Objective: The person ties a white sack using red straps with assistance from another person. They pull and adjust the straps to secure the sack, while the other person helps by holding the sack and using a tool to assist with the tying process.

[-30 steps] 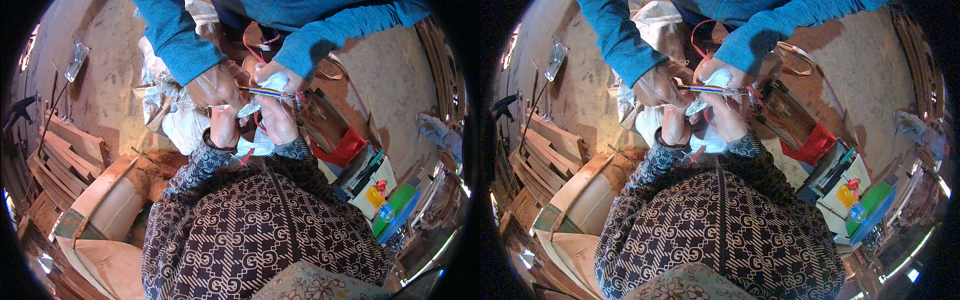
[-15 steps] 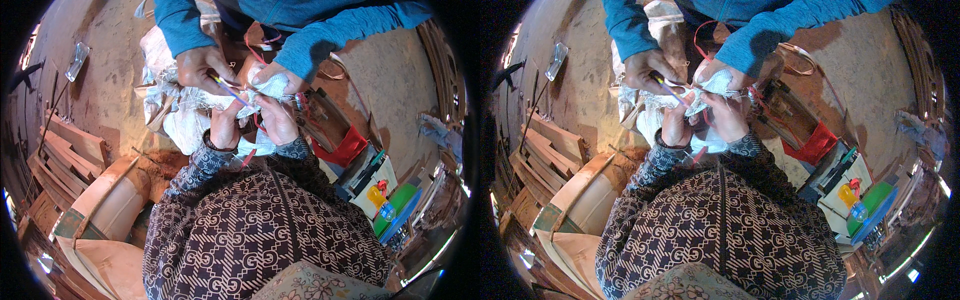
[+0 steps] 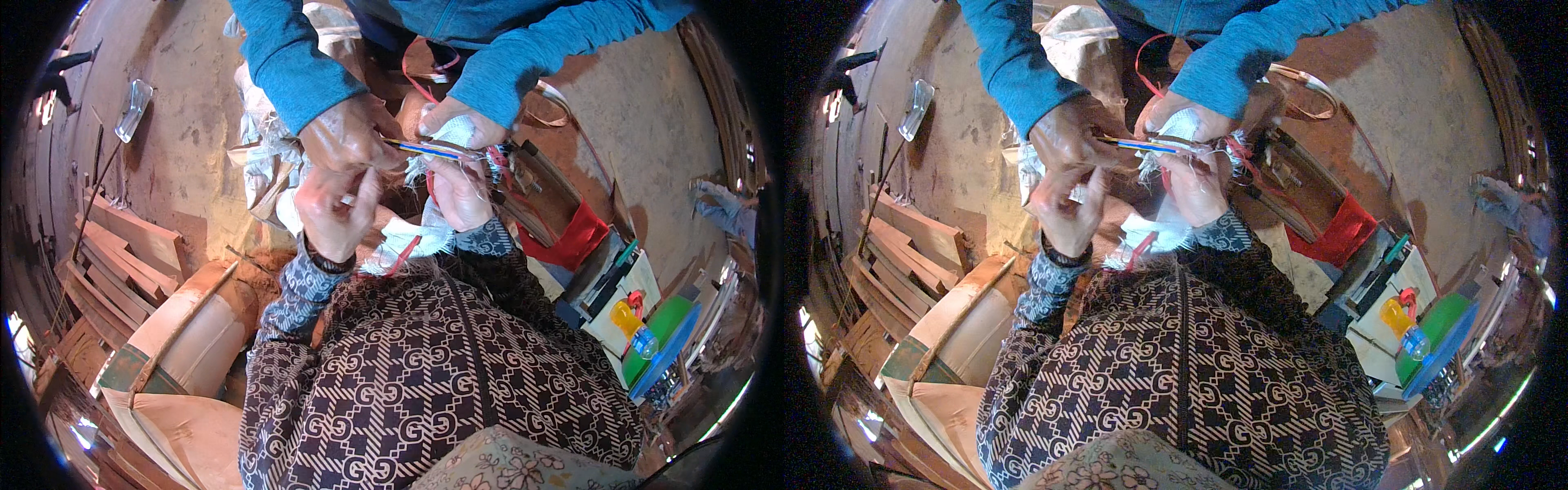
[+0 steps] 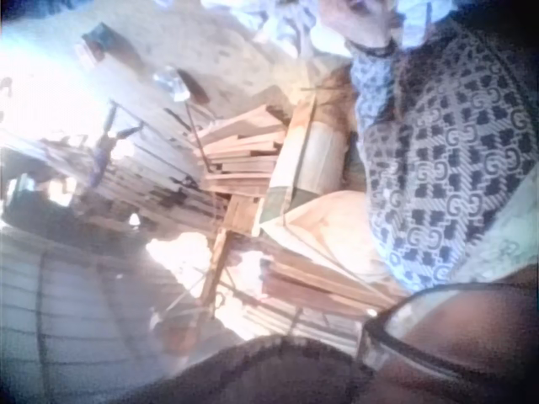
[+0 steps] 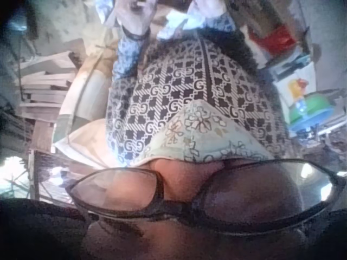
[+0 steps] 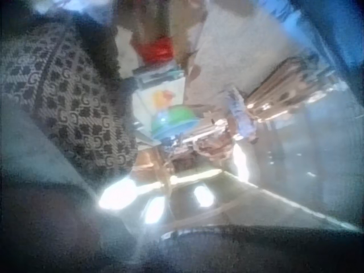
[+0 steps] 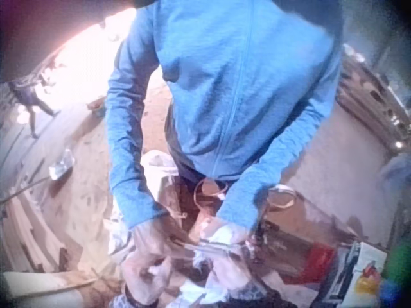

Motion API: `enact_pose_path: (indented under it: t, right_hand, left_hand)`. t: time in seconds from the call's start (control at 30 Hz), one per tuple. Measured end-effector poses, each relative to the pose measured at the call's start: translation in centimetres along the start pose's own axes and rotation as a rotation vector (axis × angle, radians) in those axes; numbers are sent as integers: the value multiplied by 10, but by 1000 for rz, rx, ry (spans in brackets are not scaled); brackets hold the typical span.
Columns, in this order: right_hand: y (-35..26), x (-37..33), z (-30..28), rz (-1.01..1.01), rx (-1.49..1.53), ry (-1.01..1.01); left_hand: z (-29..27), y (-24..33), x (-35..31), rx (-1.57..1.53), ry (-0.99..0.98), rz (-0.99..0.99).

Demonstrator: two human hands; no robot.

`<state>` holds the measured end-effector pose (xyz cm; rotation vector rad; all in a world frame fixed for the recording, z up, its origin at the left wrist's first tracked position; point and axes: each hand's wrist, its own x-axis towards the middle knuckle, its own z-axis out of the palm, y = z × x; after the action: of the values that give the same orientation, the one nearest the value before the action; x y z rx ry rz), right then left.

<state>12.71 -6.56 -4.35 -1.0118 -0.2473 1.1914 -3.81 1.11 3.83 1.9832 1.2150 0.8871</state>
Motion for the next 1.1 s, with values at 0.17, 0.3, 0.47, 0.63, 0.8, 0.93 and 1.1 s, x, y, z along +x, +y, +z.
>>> enact_pose_path:
  t: [0.17, 0.3, 0.47, 0.63, 0.8, 0.93, 1.1]
  right_hand:
    - [-12, -6, 3, 138, -19, -80]
    - [-7, -7, 1, 148, -25, -74]
    - [-19, -9, 20, 113, 23, -56]
    - [-17, -4, 25, 67, 80, -73]
    - [-19, -3, 22, 59, -64, -62]
    - [-21, -3, 28, 42, -33, -88]
    - [-19, -2, 28, -18, -57, -91]
  left_hand:
    - [17, 2, -9, -184, -104, -94]
    - [20, -9, -5, -381, -89, -95]
    - [16, -22, 6, -618, -17, -115]
    - [8, -2, 23, -365, -228, -99]
    - [11, 3, 26, -245, -170, 70]
    - [8, 12, 28, -92, -175, 134]
    - [7, 14, 29, -83, -206, 70]
